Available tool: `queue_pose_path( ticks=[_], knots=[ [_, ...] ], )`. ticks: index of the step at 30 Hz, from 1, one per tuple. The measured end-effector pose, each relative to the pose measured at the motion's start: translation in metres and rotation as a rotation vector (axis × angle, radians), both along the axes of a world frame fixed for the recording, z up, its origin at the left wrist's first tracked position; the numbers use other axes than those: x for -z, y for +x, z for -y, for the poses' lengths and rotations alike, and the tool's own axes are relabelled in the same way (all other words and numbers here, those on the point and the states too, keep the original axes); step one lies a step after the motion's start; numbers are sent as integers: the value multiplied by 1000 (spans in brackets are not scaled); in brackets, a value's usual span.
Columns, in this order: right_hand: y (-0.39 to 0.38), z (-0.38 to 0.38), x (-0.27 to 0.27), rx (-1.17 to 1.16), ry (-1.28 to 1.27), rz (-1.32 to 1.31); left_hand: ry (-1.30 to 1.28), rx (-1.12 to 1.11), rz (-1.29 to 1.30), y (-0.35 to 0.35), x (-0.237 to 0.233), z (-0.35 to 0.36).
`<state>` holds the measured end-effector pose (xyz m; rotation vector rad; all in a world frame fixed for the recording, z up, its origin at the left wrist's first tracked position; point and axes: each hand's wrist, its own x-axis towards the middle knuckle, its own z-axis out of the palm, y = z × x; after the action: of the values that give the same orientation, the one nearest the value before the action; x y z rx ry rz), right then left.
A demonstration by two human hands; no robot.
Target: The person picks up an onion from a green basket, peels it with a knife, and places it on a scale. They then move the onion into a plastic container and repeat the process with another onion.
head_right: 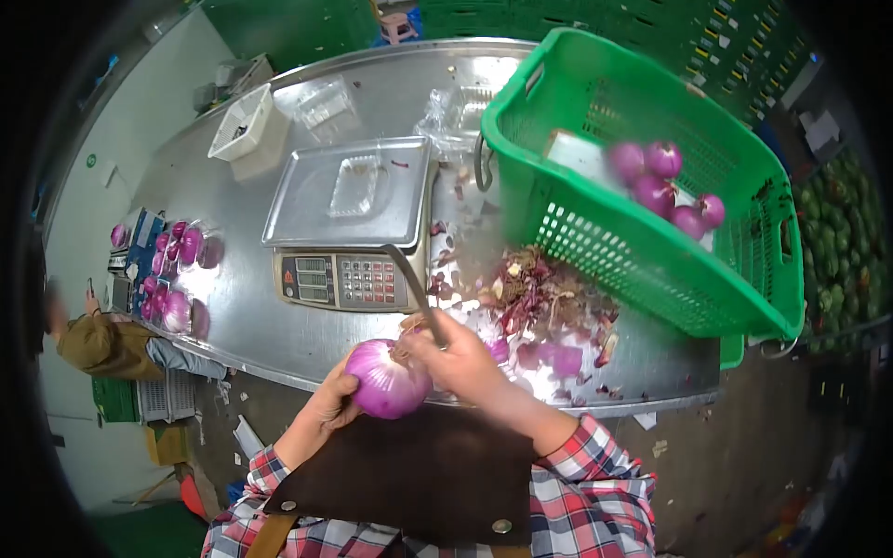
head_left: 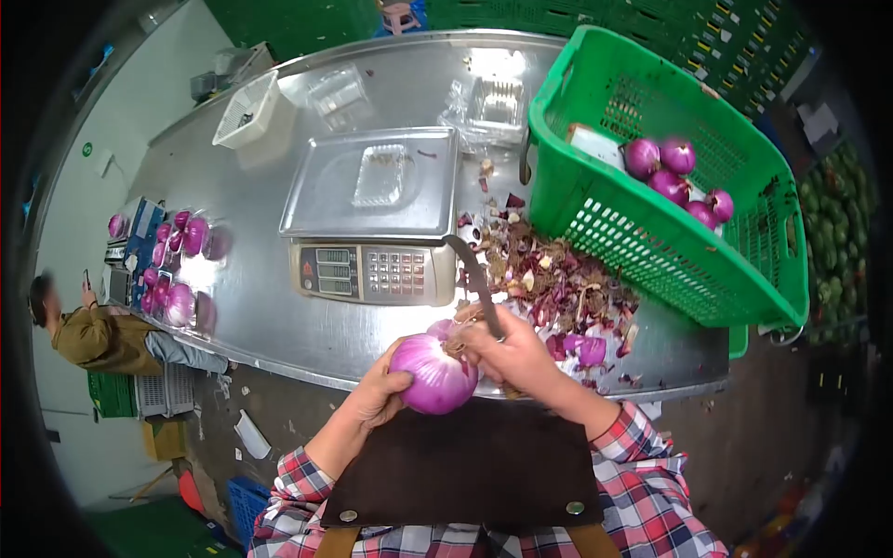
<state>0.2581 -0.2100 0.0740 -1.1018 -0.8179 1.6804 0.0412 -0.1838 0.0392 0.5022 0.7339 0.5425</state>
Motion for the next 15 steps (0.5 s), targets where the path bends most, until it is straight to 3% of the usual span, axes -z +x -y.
queue_pose_path(
  ticks=[1,4,5,8,11,15],
  knots=[
    [4,3,3,34,103,287,28,19,45,-7,10,3],
    [16,26,37,-46,828,1002,-85,-3,84,-22,22,9],
    [15,35,29,-224,698,1041,-115,5,87,-25,25,10],
    [6,41,15,-311,689,1181,-169,33,96,-32,36,10],
    [2,38,23,-290,728,1256,-164,82,67,-35,40,11],
    [3,39,32,-284,756,1298,-138,183,9,-23,12,7]
  ],
)
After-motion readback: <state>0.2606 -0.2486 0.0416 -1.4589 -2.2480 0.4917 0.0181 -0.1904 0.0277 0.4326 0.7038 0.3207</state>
